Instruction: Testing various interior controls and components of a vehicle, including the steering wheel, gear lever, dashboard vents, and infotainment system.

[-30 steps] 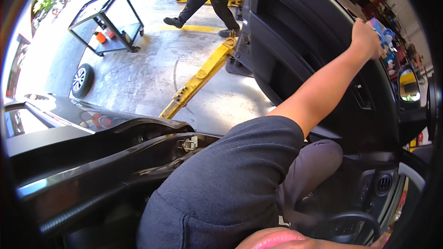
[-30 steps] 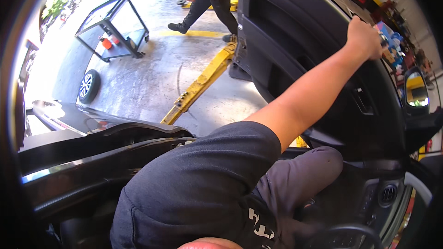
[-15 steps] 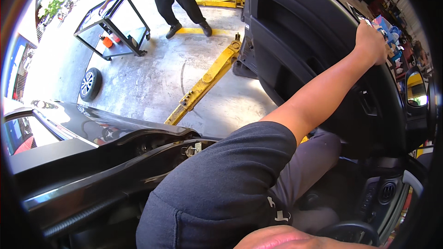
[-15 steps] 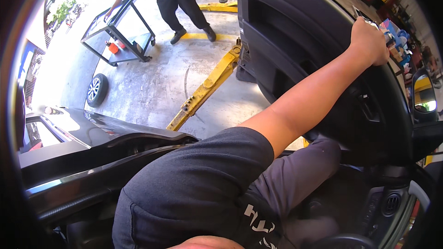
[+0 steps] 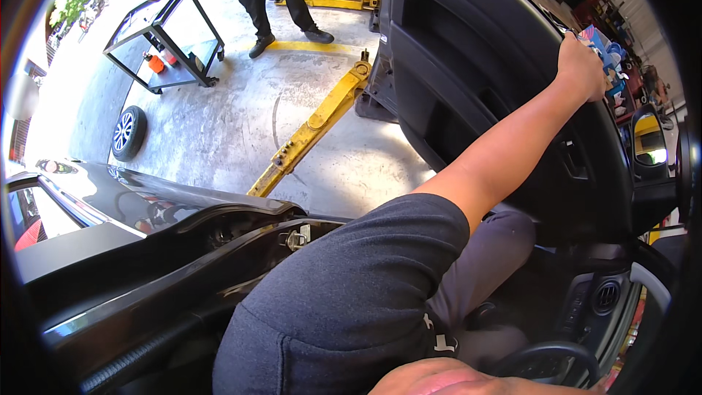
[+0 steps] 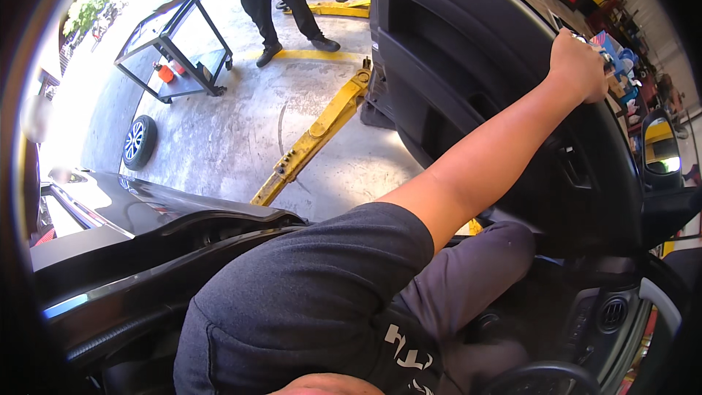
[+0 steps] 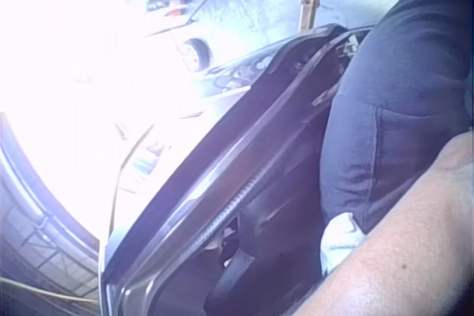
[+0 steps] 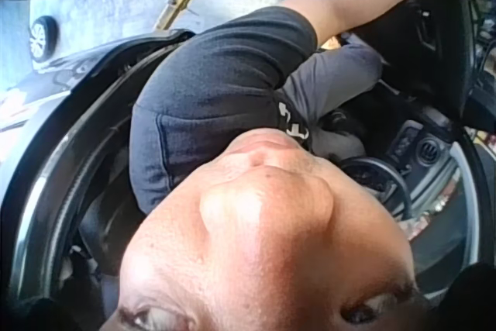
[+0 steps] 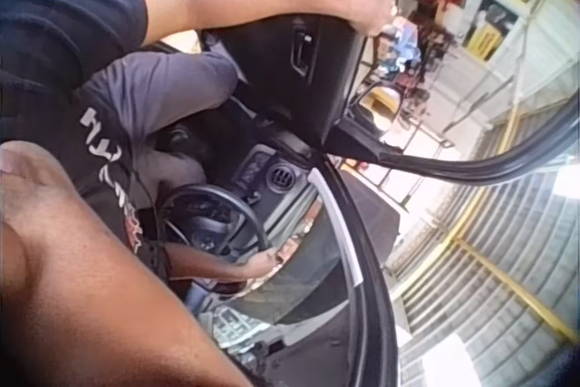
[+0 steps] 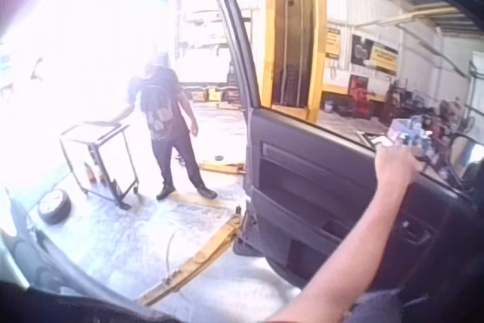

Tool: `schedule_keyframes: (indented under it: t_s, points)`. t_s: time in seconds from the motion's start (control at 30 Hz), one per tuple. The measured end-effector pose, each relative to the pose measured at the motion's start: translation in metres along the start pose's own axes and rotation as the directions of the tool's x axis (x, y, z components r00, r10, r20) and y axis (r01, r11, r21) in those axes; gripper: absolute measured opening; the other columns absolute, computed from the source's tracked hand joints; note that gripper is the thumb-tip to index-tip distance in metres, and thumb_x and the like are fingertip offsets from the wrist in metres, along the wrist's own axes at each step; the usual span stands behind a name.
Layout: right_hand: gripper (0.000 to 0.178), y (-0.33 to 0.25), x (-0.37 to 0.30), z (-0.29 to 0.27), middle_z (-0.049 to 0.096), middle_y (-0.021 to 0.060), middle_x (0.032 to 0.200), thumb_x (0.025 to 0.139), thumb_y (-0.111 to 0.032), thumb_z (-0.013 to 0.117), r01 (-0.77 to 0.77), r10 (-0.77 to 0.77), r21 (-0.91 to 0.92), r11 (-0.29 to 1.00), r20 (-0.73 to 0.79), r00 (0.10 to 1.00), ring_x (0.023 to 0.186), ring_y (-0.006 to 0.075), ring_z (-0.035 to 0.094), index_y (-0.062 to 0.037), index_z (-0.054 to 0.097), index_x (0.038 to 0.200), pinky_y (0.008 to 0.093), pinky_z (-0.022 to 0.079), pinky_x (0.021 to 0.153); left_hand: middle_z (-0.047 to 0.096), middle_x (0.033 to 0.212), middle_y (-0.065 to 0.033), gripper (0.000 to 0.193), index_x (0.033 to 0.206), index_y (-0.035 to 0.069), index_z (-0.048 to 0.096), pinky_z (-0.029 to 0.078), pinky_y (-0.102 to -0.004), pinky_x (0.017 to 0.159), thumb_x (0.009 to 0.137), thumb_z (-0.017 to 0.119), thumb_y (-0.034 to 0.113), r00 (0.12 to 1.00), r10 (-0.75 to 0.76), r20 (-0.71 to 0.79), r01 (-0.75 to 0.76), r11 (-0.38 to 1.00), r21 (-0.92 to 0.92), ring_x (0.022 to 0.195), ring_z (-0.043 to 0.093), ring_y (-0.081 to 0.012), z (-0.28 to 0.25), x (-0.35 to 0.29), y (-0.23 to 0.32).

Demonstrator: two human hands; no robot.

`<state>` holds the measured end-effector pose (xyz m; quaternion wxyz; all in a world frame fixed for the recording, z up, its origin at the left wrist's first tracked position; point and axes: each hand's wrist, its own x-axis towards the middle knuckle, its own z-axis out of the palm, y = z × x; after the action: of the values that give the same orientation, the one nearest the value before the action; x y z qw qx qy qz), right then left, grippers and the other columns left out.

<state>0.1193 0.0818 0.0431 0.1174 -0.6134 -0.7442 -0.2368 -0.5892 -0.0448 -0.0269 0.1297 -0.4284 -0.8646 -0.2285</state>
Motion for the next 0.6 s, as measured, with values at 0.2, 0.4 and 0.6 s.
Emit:
schedule_keyframes:
  t_s: [0.2, 0.4, 0.6]
  points:
    - [0.056, 0.045, 0.051, 0.059, 0.069, 0.0277, 0.123, 0.104, -0.045, 0.047, 0.247, -0.221, 0.167, 0.955, -0.159, 0.962, 0.11, 0.0488, 0.064, 0.0009, 0.068, 0.128, 0.0512, 0.049, 0.096, 0.076, 0.124, -0.0017, 0.039, 0.12, 0.021, 0.079, 0.038, -0.0438, 0.102, 0.093, 0.057, 0.037, 0.997, 0.008, -0.073, -0.008, 1.0, -0.006, 0.117, 0.069, -0.0181, -0.007, -0.007, 0.007]
    - [0.052, 0.177, 0.021, 0.071, 0.067, 0.0233, 0.112, 0.1, 0.007, 0.048, 0.329, -0.344, -0.374, 0.867, 0.027, 0.939, 0.1, 0.0358, 0.067, -0.0065, 0.051, 0.15, 0.0466, 0.053, 0.086, 0.077, 0.108, -0.0186, 0.043, 0.104, 0.008, 0.08, 0.058, -0.0486, 0.09, 0.095, 0.052, 0.039, 0.989, 0.091, -0.12, -0.092, 0.996, 0.001, 0.104, 0.075, -0.0361, -0.019, -0.003, -0.004]
    - [0.063, -0.052, -0.01, -0.015, 0.068, 0.024, 0.081, 0.101, -0.053, 0.047, -0.26, 0.263, 0.344, 0.902, 0.039, 0.964, 0.076, 0.0391, 0.069, 0.0053, 0.07, 0.096, 0.0499, 0.049, 0.075, 0.065, 0.14, -0.0173, 0.064, 0.143, 0.022, 0.061, 0.047, -0.0494, 0.108, 0.096, 0.045, 0.063, 0.999, 0.034, -0.035, -0.029, 0.992, 0.125, 0.131, 0.059, -0.0404, -0.005, 0.016, -0.03]
